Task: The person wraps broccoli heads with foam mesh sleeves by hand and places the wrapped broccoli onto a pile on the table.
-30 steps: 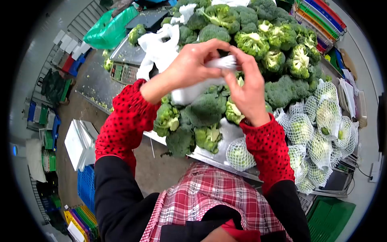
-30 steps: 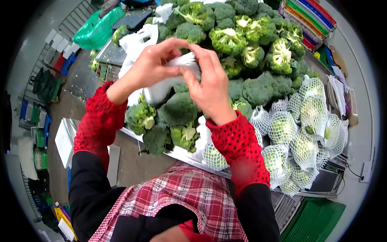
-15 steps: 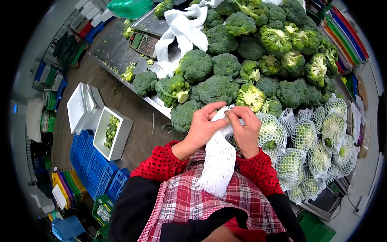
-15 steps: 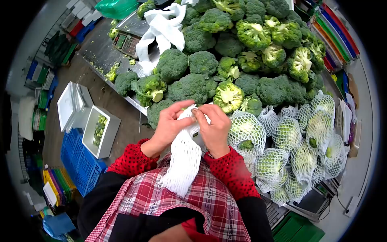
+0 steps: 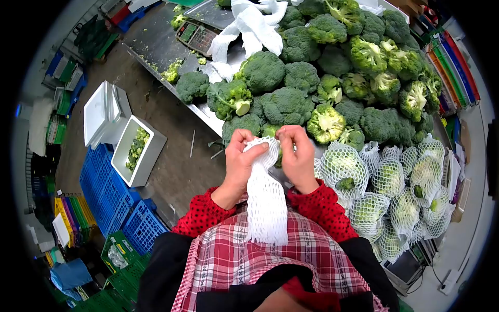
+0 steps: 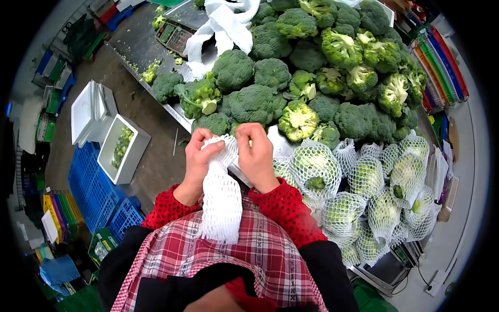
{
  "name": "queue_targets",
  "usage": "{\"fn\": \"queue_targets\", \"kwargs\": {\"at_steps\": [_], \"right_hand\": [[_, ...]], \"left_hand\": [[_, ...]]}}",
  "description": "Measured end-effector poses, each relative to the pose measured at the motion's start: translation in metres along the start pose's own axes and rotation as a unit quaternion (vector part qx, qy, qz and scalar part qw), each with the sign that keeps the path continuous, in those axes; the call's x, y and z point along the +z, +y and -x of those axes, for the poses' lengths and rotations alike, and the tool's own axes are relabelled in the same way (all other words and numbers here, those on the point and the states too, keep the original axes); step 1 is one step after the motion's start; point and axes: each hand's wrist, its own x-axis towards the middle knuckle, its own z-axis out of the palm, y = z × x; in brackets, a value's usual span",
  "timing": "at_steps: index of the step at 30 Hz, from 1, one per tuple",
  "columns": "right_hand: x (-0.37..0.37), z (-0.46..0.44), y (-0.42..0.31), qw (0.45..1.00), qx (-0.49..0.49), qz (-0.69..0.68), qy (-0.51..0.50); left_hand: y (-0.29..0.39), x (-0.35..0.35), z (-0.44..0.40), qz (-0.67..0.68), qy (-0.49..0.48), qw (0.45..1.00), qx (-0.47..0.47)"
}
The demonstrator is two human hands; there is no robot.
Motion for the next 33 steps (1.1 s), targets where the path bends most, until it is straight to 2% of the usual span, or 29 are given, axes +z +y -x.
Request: {"fn": "queue_targets", "kwargs": {"at_steps": [1, 2, 4, 5, 7, 8, 10, 11, 13, 14, 16, 17, 18, 19, 20, 21, 22, 23, 24, 25, 26, 27, 28, 29, 30, 32, 33], "right_hand": [[0.001, 0.0, -0.001, 0.991, 0.103, -0.082, -0.017], [-0.001, -0.002, -0.004, 0.98, 0.156, -0.112, -0.056], [-0.003, -0.003, -0.011, 0.961, 0.207, -0.13, -0.127], [-0.004, -0.003, -0.012, 0.961, 0.208, -0.13, -0.125], [-0.006, -0.002, -0.013, 0.982, 0.08, -0.087, -0.145], [-0.006, 0.0, -0.012, 0.983, 0.082, -0.086, -0.138], [-0.004, 0.005, -0.005, 0.995, 0.035, -0.083, -0.033], [-0.007, 0.005, -0.001, 0.999, -0.026, -0.017, -0.013], [-0.007, 0.009, 0.003, 0.999, -0.05, -0.006, 0.016], [-0.01, 0.008, 0.003, 0.996, -0.071, 0.052, 0.032], [-0.005, 0.012, 0.009, 0.997, 0.014, -0.006, 0.07], [-0.006, 0.01, 0.005, 0.989, 0.1, -0.092, 0.056], [0.003, 0.009, 0.01, 0.963, 0.163, -0.191, 0.102], [0.003, 0.007, 0.005, 0.947, 0.184, -0.241, 0.105], [0.0, 0.006, -0.001, 0.929, 0.201, -0.29, 0.108], [-0.003, 0.013, 0.007, 0.9, 0.229, -0.37, 0.018], [-0.006, 0.023, 0.023, 0.855, 0.253, -0.447, -0.077], [-0.021, 0.033, 0.045, 0.819, 0.265, -0.423, -0.282], [-0.042, 0.029, 0.024, 0.842, 0.148, -0.386, -0.346], [-0.052, 0.036, 0.024, 0.83, 0.196, -0.419, -0.312], [-0.063, 0.044, 0.023, 0.814, 0.241, -0.451, -0.274], [-0.071, 0.045, 0.026, 0.796, 0.255, -0.505, -0.214], [-0.081, 0.045, 0.03, 0.774, 0.262, -0.555, -0.155], [-0.084, 0.047, 0.028, 0.743, 0.262, -0.603, -0.126], [-0.076, 0.044, 0.031, 0.704, 0.274, -0.648, -0.099], [-0.073, 0.053, 0.028, 0.649, 0.341, -0.68, -0.011], [-0.064, 0.051, 0.017, 0.694, 0.312, -0.648, 0.038]], "left_hand": [[0.001, -0.001, 0.0, -0.024, -0.005, 0.999, 0.023], [0.002, -0.002, 0.002, -0.024, -0.001, 0.999, 0.022], [0.006, 0.0, 0.002, -0.013, -0.023, 1.0, 0.003], [0.003, -0.005, 0.001, -0.038, -0.026, 0.999, 0.014], [0.005, -0.005, 0.001, -0.051, -0.026, 0.998, 0.018], [0.005, -0.005, 0.001, -0.063, -0.026, 0.997, 0.025], [0.006, -0.006, 0.004, -0.059, -0.041, 0.997, -0.013], [0.006, -0.006, 0.006, -0.088, -0.034, 0.995, -0.035], [0.003, -0.013, 0.002, -0.126, -0.046, 0.988, -0.073], [0.001, -0.017, -0.001, -0.14, -0.055, 0.985, -0.085], [-0.006, -0.013, -0.003, -0.085, -0.042, 0.993, -0.077], [-0.001, -0.008, -0.002, -0.108, -0.043, 0.991, -0.059], [0.005, -0.005, -0.002, -0.129, -0.044, 0.99, -0.036], [-0.019, -0.035, -0.025, -0.199, -0.07, 0.976, 0.055], [-0.019, -0.051, -0.042, -0.196, -0.096, 0.975, 0.048], [-0.018, -0.061, -0.059, 0.049, -0.294, 0.954, -0.04], [-0.013, -0.059, -0.065, 0.135, -0.352, 0.922, -0.085], [-0.006, -0.046, -0.052, 0.109, -0.336, 0.933, -0.069], [0.001, -0.032, -0.027, -0.014, -0.273, 0.962, -0.005], [0.005, -0.013, 0.007, -0.215, -0.213, 0.949, 0.085], [0.013, 0.006, 0.029, -0.341, -0.191, 0.908, 0.151], [0.042, 0.035, 0.044, -0.375, -0.209, 0.901, -0.064], [0.03, 0.004, 0.023, -0.149, -0.284, 0.916, -0.242], [-0.004, -0.029, 0.006, -0.122, -0.379, 0.845, -0.357], [-0.015, -0.056, -0.005, -0.14, -0.382, 0.849, -0.339], [-0.005, -0.037, -0.013, 0.039, -0.297, 0.916, -0.265], [0.009, -0.021, -0.013, 0.084, -0.28, 0.929, -0.228]]}}
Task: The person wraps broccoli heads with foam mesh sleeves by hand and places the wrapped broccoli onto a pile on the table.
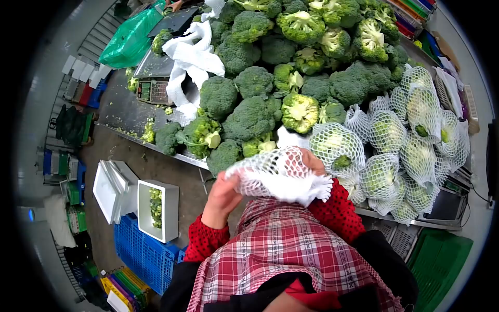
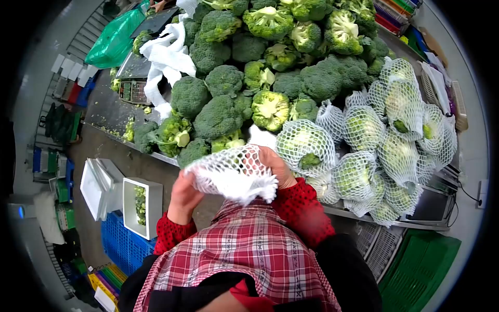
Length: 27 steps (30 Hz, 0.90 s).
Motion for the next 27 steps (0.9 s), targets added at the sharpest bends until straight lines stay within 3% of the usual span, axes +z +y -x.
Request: {"fn": "queue_targets", "kwargs": {"at_steps": [1, 2, 3, 4, 5, 6, 7, 8, 9, 11, 12, 13, 14, 15, 17, 18, 19, 21, 22, 23, 25, 27], "right_hand": [[-0.007, -0.013, 0.002, 0.994, 0.033, 0.085, 0.058], [-0.011, -0.025, 0.004, 0.949, 0.013, 0.3, 0.098], [-0.013, -0.039, 0.007, 0.855, -0.008, 0.501, 0.133], [-0.025, -0.055, 0.012, 0.792, -0.134, 0.559, 0.206], [-0.038, -0.072, 0.017, 0.706, -0.256, 0.599, 0.277], [-0.035, -0.098, 0.021, 0.693, -0.262, 0.594, 0.312], [-0.034, -0.119, 0.025, 0.678, -0.264, 0.592, 0.348], [-0.04, -0.131, 0.027, 0.727, -0.244, 0.543, 0.344], [-0.036, -0.138, 0.026, 0.742, -0.272, 0.525, 0.316], [-0.034, -0.137, 0.02, 0.831, -0.195, 0.404, 0.329], [-0.024, -0.131, 0.014, 0.83, -0.202, 0.398, 0.334], [-0.015, -0.12, 0.011, 0.865, -0.249, 0.348, 0.26], [-0.005, -0.106, 0.008, 0.891, -0.291, 0.296, 0.185], [0.004, -0.089, -0.004, 0.882, -0.276, 0.364, 0.118], [0.004, -0.067, -0.009, 0.88, -0.245, 0.388, 0.122], [0.006, -0.056, -0.012, 0.902, -0.236, 0.329, 0.148], [-0.005, -0.052, -0.021, 0.92, -0.223, 0.317, 0.067], [0.001, -0.034, -0.023, 0.974, -0.147, 0.17, 0.031], [0.01, -0.023, -0.025, 0.985, -0.112, 0.129, 0.017], [0.018, -0.014, -0.029, 0.993, -0.076, 0.089, 0.006], [0.018, 0.021, -0.031, 0.995, 0.019, 0.012, 0.101], [-0.021, 0.052, -0.018, 0.989, -0.01, -0.15, -0.013]], "left_hand": [[0.011, 0.014, -0.006, 0.036, 0.002, 0.998, 0.049], [0.016, 0.013, -0.017, -0.006, -0.026, 0.998, 0.049], [0.016, -0.002, -0.029, -0.113, 0.008, 0.992, 0.058], [0.016, -0.01, -0.045, -0.233, 0.125, 0.961, 0.087], [0.013, -0.017, -0.062, -0.347, 0.237, 0.901, 0.111], [0.009, -0.035, -0.087, -0.493, 0.319, 0.783, 0.205], [0.003, -0.049, -0.108, -0.611, 0.386, 0.629, 0.287], [0.003, -0.048, -0.118, -0.628, 0.381, 0.628, 0.256], [0.007, -0.048, -0.126, -0.622, 0.356, 0.664, 0.214], [0.017, -0.056, -0.131, -0.58, 0.327, 0.725, 0.177], [0.015, -0.066, -0.131, -0.491, 0.293, 0.795, 0.202], [0.013, -0.067, -0.123, -0.393, 0.257, 0.855, 0.22], [0.011, -0.066, -0.115, -0.324, 0.215, 0.891, 0.234], [0.012, -0.056, -0.106, -0.252, 0.173, 0.921, 0.243], [0.01, -0.02, -0.079, -0.09, 0.128, 0.973, 0.167], [0.012, -0.013, -0.077, -0.128, 0.129, 0.97, 0.16], [0.009, -0.018, -0.073, -0.157, 0.078, 0.973, 0.149], [0.001, -0.02, -0.073, -0.135, 0.038, 0.989, 0.048], [-0.007, -0.017, -0.07, -0.113, 0.081, 0.99, 0.025], [-0.008, -0.016, -0.067, -0.072, 0.043, 0.996, 0.01], [-0.009, 0.025, -0.063, -0.053, -0.025, 0.995, -0.085], [-0.025, 0.049, -0.064, -0.03, 0.033, 0.985, -0.168]]}}
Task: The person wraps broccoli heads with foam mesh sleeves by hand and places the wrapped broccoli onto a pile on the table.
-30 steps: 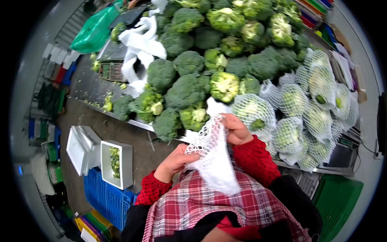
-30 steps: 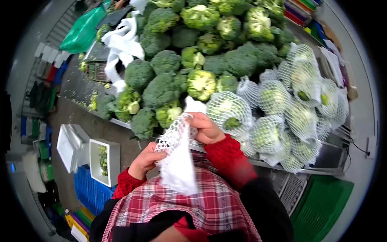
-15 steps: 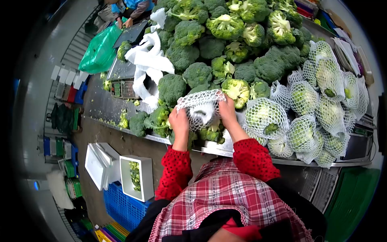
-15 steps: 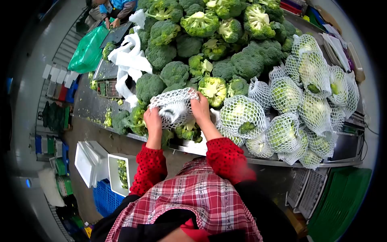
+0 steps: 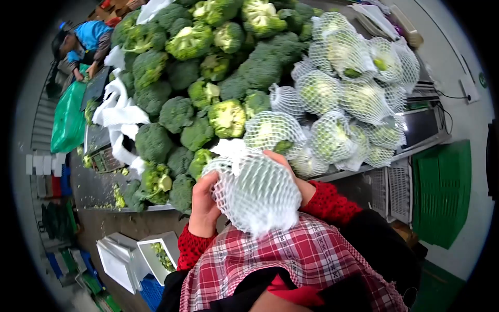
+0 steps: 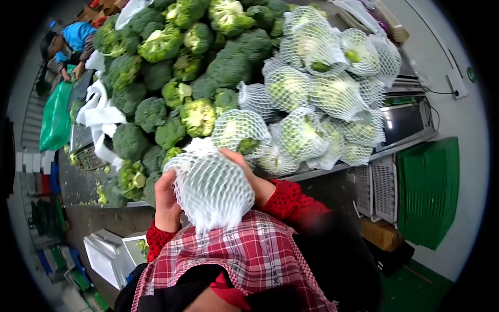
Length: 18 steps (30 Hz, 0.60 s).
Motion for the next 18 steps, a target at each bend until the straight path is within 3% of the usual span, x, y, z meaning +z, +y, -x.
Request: {"fn": "queue_targets", "kwargs": {"at_steps": [1, 2, 3, 5, 6, 7, 8, 9, 11, 13, 16, 17, 18], "right_hand": [[0.008, 0.017, 0.003, 0.998, -0.059, -0.003, 0.018], [0.016, 0.035, 0.007, 0.992, -0.118, -0.005, 0.037], [0.028, 0.043, 0.005, 0.926, -0.216, 0.284, 0.12], [0.045, 0.053, -0.009, 0.765, -0.288, 0.544, 0.189], [0.05, 0.056, -0.031, 0.887, -0.323, 0.265, 0.198], [0.052, 0.063, -0.048, 0.925, -0.324, -0.039, 0.192], [0.042, 0.072, -0.06, 0.923, -0.33, -0.087, 0.179], [0.037, 0.074, -0.068, 0.905, -0.352, -0.103, 0.215], [0.028, 0.077, -0.078, 0.895, -0.348, -0.112, 0.255], [0.013, 0.079, -0.079, 0.928, -0.335, -0.032, 0.162], [0.027, 0.083, -0.066, 0.953, -0.166, 0.005, 0.252], [0.023, 0.084, -0.059, 0.982, -0.064, 0.08, 0.161], [0.04, 0.071, -0.043, 0.966, -0.023, 0.166, 0.195]], "left_hand": [[-0.002, 0.019, -0.008, 0.047, 0.018, 0.997, -0.054], [-0.01, 0.049, -0.012, -0.004, 0.08, 0.996, -0.039], [-0.017, 0.043, -0.027, -0.063, 0.066, 0.995, -0.045], [-0.035, 0.057, -0.04, -0.142, 0.068, 0.987, -0.021], [-0.035, 0.074, -0.041, -0.183, 0.006, 0.983, -0.025], [-0.041, 0.081, -0.046, -0.219, -0.023, 0.975, -0.007], [-0.048, 0.087, -0.053, -0.253, -0.051, 0.966, 0.015], [-0.058, 0.084, -0.062, -0.301, -0.037, 0.95, 0.077], [-0.07, 0.079, -0.073, -0.328, -0.043, 0.938, 0.101], [-0.077, 0.072, -0.07, -0.378, -0.048, 0.91, 0.161], [-0.048, 0.047, -0.04, -0.458, 0.03, 0.831, 0.315], [-0.023, 0.02, -0.03, -0.483, 0.123, 0.775, 0.389], [0.022, -0.004, -0.016, -0.485, 0.18, 0.726, 0.453]]}}
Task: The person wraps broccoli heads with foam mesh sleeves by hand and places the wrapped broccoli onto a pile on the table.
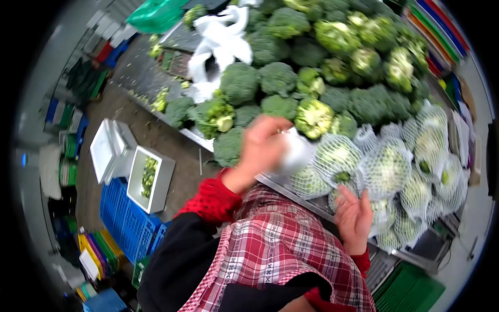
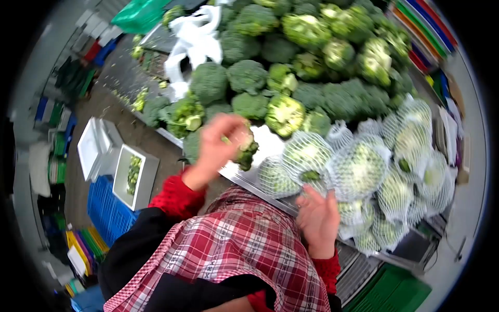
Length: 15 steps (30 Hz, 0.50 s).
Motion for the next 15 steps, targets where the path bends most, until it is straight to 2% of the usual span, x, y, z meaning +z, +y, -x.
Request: {"fn": "queue_targets", "kwargs": {"at_steps": [1, 2, 3, 4, 5, 6, 7, 8, 10, 11, 12, 14, 15], "right_hand": [[0.019, -0.007, 0.007, 0.992, 0.029, 0.12, -0.02], [0.031, -0.017, 0.014, 0.97, 0.05, 0.235, -0.041], [0.042, -0.035, 0.021, 0.968, 0.053, 0.239, -0.053], [0.057, -0.06, 0.03, 0.937, -0.011, 0.343, -0.07], [0.073, -0.083, 0.038, 0.891, -0.077, 0.439, -0.083], [0.091, -0.105, 0.046, 0.881, -0.09, 0.458, -0.079], [0.107, -0.124, 0.056, 0.865, -0.099, 0.483, -0.093], [0.123, -0.143, 0.065, 0.848, -0.111, 0.507, -0.106], [0.152, -0.169, 0.082, 0.831, -0.123, 0.525, -0.137], [0.154, -0.186, 0.091, 0.81, -0.167, 0.541, -0.153], [0.163, -0.195, 0.094, 0.686, -0.318, 0.634, -0.163], [0.188, -0.218, 0.101, 0.572, -0.485, 0.631, -0.198], [0.213, -0.22, 0.102, 0.527, -0.543, 0.623, -0.197]], "left_hand": [[0.003, -0.039, -0.02, -0.079, 0.126, 0.989, 0.023], [-0.033, -0.085, -0.037, -0.038, 0.183, 0.982, -0.027], [-0.065, -0.129, -0.052, -0.184, 0.193, 0.962, -0.049], [-0.096, -0.165, -0.064, -0.326, 0.196, 0.922, -0.074], [-0.114, -0.185, -0.072, -0.449, 0.131, 0.883, -0.015], [-0.129, -0.199, -0.083, -0.561, 0.064, 0.824, 0.044], [-0.143, -0.204, -0.092, -0.552, 0.008, 0.826, 0.114], [-0.183, -0.214, -0.103, -0.567, -0.069, 0.808, 0.146], [-0.2, -0.221, -0.107, -0.524, -0.188, 0.824, 0.102], [-0.204, -0.224, -0.112, -0.478, -0.172, 0.856, 0.093], [-0.21, -0.226, -0.115, -0.415, -0.076, 0.898, 0.124], [-0.136, -0.226, -0.12, -0.368, 0.0, 0.929, 0.045], [-0.085, -0.219, -0.115, -0.253, -0.026, 0.967, 0.009]]}}
